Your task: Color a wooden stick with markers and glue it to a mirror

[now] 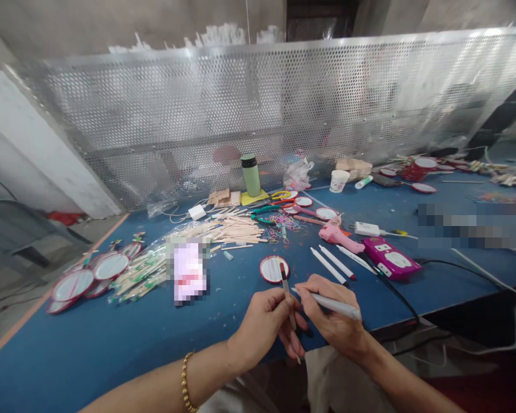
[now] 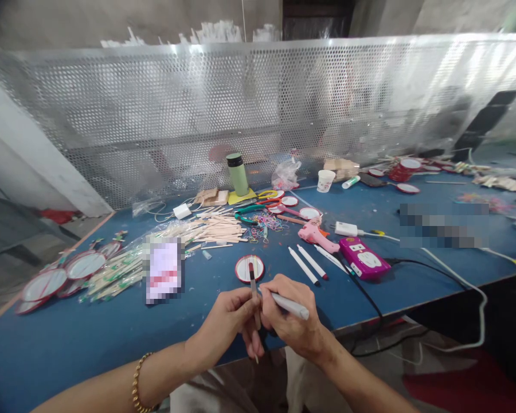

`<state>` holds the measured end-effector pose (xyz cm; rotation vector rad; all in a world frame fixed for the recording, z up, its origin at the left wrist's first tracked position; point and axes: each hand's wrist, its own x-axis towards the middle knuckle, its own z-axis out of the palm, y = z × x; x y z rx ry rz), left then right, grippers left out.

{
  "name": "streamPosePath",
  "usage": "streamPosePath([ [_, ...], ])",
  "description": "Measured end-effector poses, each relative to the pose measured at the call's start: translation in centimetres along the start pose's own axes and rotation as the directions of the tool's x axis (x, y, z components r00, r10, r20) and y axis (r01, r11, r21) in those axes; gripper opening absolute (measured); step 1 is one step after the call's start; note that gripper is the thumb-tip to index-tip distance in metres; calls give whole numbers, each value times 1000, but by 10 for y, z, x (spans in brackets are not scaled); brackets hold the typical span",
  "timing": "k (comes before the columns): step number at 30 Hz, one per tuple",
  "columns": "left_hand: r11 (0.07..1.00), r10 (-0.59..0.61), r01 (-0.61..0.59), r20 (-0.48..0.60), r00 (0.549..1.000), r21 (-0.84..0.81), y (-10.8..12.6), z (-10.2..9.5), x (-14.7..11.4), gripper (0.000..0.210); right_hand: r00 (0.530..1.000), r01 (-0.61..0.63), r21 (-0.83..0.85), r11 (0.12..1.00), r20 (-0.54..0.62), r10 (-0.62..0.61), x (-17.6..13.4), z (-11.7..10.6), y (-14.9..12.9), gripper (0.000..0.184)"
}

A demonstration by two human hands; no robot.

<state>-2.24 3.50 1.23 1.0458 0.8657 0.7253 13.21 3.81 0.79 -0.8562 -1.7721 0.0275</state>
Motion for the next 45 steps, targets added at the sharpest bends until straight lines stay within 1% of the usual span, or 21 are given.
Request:
streamPosePath([
  [4,1000,3,-3,-2,1000,5,-1,0,-1,61,999,44,12,999,25,-44,0,0,-1,22],
  [8,1000,-1,1,0,1000,6,0,0,0,62,997,52,38,998,51,-54,1,1,0,21],
  [15,1000,1,-1,1,1000,-12,1,0,0,62,999,46,-10,999,4,-46,1,1,-2,22],
  [20,1000,4,-4,13,1000,8,0,0,-1,62,997,56,27,998,43,-57,0,1,-1,20],
  [26,1000,8,-8,7,1000,-5,0,1,-1,61,999,40,29,999,-2,-40,2,3,-2,20],
  [31,1000,-1,1,6,1000,23,-1,0,-1,61,996,67,70,995,46,-71,0,3,0,20],
  [33,1000,2,-2,2,1000,29,-1,0,-1,60,997,63,59,996,41,-66,-1,3,1,20],
  [39,1000,7,-7,-8,1000,-1,1,0,-2,58,999,2,24,1000,-36,-1,0,2,1,19],
  [45,1000,13,-13,10,1000,21,2,1,-3,57,999,-35,66,997,-5,35,2,0,-1,16],
])
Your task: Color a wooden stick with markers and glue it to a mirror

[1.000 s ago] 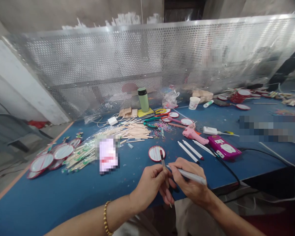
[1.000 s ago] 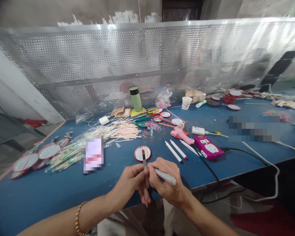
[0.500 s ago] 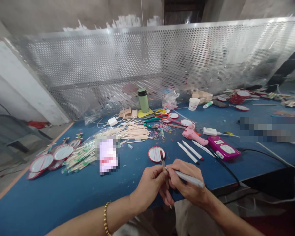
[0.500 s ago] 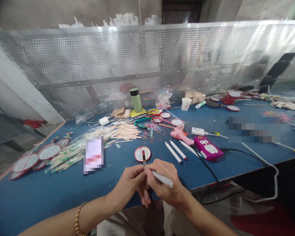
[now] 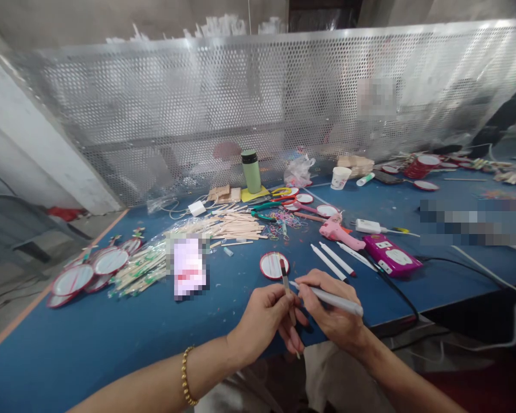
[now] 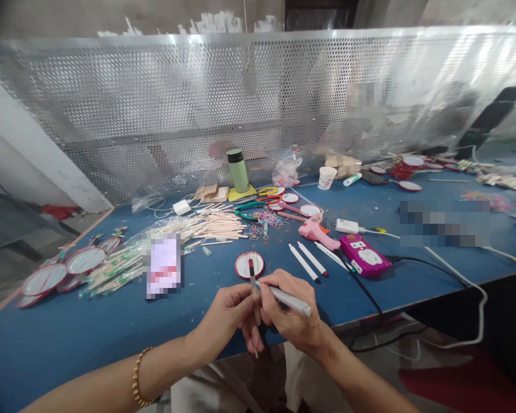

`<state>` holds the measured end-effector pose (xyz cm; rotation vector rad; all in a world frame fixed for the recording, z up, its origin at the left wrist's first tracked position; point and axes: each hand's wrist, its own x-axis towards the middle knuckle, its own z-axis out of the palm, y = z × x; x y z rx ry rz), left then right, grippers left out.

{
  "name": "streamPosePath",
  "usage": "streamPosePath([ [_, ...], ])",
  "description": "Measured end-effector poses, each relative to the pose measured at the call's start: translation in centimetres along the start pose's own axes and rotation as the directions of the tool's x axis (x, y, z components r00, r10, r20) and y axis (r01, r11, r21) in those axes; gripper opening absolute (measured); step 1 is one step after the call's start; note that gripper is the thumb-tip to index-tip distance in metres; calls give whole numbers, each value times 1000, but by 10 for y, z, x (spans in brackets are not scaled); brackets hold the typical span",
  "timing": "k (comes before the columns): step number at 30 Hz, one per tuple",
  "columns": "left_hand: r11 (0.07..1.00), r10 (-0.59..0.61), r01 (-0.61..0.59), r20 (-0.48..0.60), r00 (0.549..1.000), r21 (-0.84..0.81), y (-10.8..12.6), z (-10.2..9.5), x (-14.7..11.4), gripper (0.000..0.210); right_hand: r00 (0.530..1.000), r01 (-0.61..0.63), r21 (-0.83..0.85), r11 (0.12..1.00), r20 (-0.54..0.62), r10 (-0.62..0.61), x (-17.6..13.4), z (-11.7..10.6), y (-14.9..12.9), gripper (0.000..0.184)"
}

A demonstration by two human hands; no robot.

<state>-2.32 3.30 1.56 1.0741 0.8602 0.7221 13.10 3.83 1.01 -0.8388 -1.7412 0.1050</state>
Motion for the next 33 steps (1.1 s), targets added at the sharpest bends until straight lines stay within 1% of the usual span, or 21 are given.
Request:
streamPosePath([
  [5,1000,4,-4,1,1000,1,-1,0,1,60,999,34,12,999,34,-34,1,0,0,18],
  [10,1000,-4,4,-2,1000,18,-2,-1,2,61,997,25,4,1000,75,-25,2,-1,-1,18],
  [14,1000,1,-1,5,1000,20,-3,-1,2,60,997,46,11,999,68,-47,1,1,0,17],
  [19,1000,-1,1,4,1000,24,-3,-1,2,59,996,44,12,999,83,-45,0,0,1,20],
  [24,1000,-3,3,7,1000,15,-3,-1,2,60,998,36,-19,999,47,-35,0,-1,0,21],
  [29,1000,1,-1,12,1000,16,-5,-2,3,59,996,43,-25,999,75,-41,-1,0,0,22],
  [33,1000,-1,1,7,1000,13,-4,-1,3,60,996,51,-41,998,76,-48,-1,-2,0,23],
])
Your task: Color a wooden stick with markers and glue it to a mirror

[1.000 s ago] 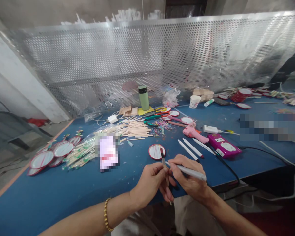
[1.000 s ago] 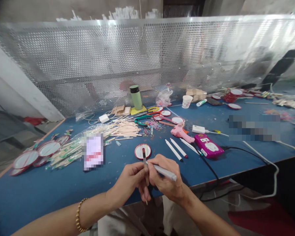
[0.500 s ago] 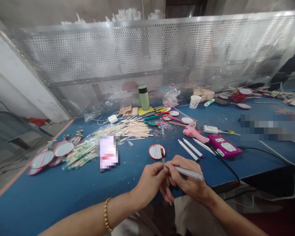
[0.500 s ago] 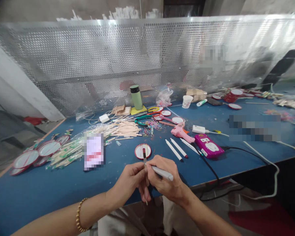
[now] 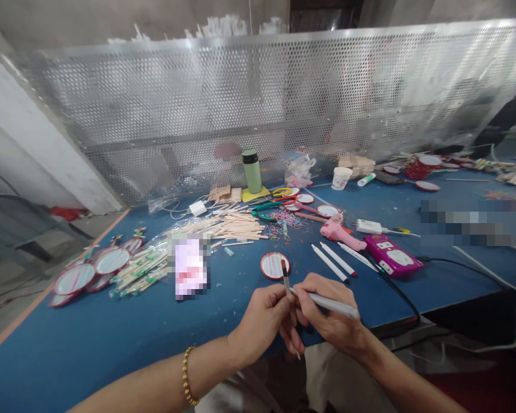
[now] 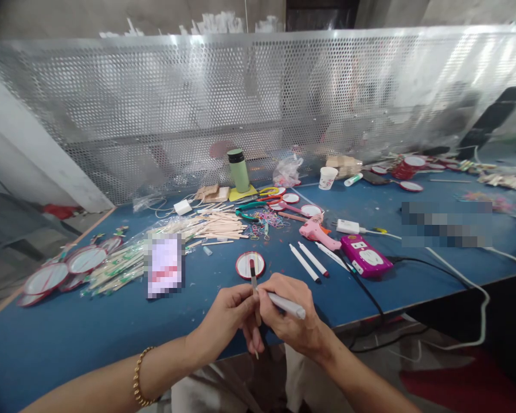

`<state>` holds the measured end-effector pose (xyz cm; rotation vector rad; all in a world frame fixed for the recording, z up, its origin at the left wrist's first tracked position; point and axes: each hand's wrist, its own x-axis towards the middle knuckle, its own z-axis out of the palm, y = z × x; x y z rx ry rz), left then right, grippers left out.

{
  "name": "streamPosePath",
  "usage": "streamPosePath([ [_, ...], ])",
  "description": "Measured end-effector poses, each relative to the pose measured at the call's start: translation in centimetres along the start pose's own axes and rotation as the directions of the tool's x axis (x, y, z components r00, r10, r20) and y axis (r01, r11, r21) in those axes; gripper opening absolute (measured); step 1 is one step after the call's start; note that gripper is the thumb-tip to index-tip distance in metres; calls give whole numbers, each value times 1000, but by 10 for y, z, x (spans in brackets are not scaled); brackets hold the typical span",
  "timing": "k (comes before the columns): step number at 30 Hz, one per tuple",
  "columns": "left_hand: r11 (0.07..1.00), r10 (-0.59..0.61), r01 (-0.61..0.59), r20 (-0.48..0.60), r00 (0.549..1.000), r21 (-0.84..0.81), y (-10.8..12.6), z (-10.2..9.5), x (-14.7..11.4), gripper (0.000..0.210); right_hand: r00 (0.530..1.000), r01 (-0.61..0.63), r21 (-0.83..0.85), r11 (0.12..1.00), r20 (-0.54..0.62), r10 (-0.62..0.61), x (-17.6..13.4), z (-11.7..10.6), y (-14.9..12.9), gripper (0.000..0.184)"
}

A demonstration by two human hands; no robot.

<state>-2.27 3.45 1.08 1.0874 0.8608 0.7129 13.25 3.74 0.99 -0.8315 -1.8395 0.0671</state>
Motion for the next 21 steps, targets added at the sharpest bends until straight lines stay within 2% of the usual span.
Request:
streamPosePath([
  [10,1000,-3,4,7,1000,-14,1,1,-1,61,1000,14,21,1000,-15,-13,1,3,0,20],
  [15,1000,2,-2,-13,1000,-17,4,1,-2,58,999,-5,-28,1000,-46,4,1,1,-1,21],
  [21,1000,-20,20,-3,1000,1,5,1,-2,60,998,47,4,999,-32,-47,1,1,-2,20],
])
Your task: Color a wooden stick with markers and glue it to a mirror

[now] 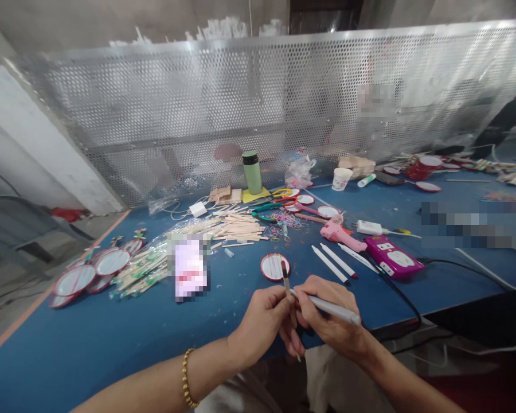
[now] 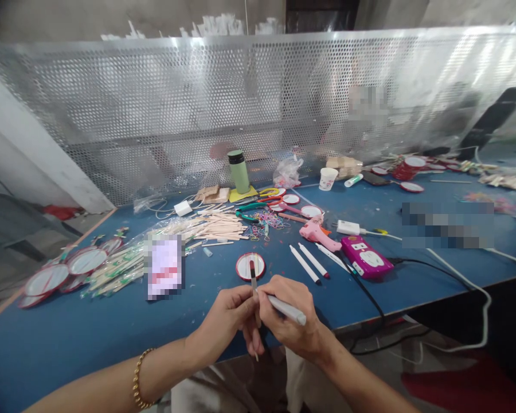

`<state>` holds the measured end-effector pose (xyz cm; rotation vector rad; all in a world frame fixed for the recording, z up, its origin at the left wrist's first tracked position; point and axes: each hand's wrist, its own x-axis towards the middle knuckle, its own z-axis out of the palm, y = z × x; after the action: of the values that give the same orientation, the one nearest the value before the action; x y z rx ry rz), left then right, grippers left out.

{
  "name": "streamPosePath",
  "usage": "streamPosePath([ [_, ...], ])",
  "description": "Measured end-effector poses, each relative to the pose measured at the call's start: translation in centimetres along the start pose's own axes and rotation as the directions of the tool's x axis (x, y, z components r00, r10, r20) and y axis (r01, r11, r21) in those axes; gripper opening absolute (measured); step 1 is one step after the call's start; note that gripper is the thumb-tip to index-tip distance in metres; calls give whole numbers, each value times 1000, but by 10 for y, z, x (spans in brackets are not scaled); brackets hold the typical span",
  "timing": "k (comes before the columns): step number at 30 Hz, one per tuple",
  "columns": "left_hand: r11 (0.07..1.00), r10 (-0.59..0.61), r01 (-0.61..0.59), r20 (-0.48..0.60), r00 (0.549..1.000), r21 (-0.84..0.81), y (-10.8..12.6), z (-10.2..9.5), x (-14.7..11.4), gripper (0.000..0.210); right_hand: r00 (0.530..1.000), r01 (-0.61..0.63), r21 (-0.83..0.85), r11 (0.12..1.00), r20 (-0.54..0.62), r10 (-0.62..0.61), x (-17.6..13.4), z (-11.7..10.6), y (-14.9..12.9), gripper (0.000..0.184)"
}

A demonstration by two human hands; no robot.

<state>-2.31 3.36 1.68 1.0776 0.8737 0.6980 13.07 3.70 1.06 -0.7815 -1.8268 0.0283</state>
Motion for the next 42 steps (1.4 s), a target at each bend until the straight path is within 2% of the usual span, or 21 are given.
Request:
streamPosePath([
  [11,999,16,-16,-16,1000,-34,-1,0,0,59,996,-53,-19,998,-69,51,0,-2,-1,19],
  [18,999,-7,5,-34,999,-51,-2,-1,0,63,993,-82,100,992,-82,90,0,-11,2,17],
  [23,999,8,-10,-36,999,-47,-1,0,0,64,995,-91,2,996,-50,91,-2,-28,20,13],
  [26,998,21,-24,-46,999,-56,-2,0,1,63,999,-6,-124,992,46,11,-3,-42,36,16],
  [28,998,29,-31,-41,999,-58,-5,-1,3,63,981,111,-266,957,181,-63,-2,-50,45,22],
  [31,998,33,-34,-21,999,-45,-11,-4,6,66,907,290,-416,862,406,-110,2,-53,56,24],
  [33,999,37,-37,-12,999,-25,-14,-4,8,67,856,391,-474,789,503,-121,6,-49,62,21],
  [36,999,27,-27,-5,1000,30,-14,-3,6,62,796,498,-532,685,593,-118,12,-38,75,16],
  [38,997,0,0,-4,1000,77,-11,-2,4,59,769,529,-549,648,632,-93,14,-30,83,14],
  [40,995,-25,26,-9,1000,101,-9,0,2,57,758,544,-558,626,647,-83,14,-27,87,15],
  [42,995,-38,39,-13,999,91,-7,0,1,57,766,541,-564,624,636,-89,16,-30,85,22],
])
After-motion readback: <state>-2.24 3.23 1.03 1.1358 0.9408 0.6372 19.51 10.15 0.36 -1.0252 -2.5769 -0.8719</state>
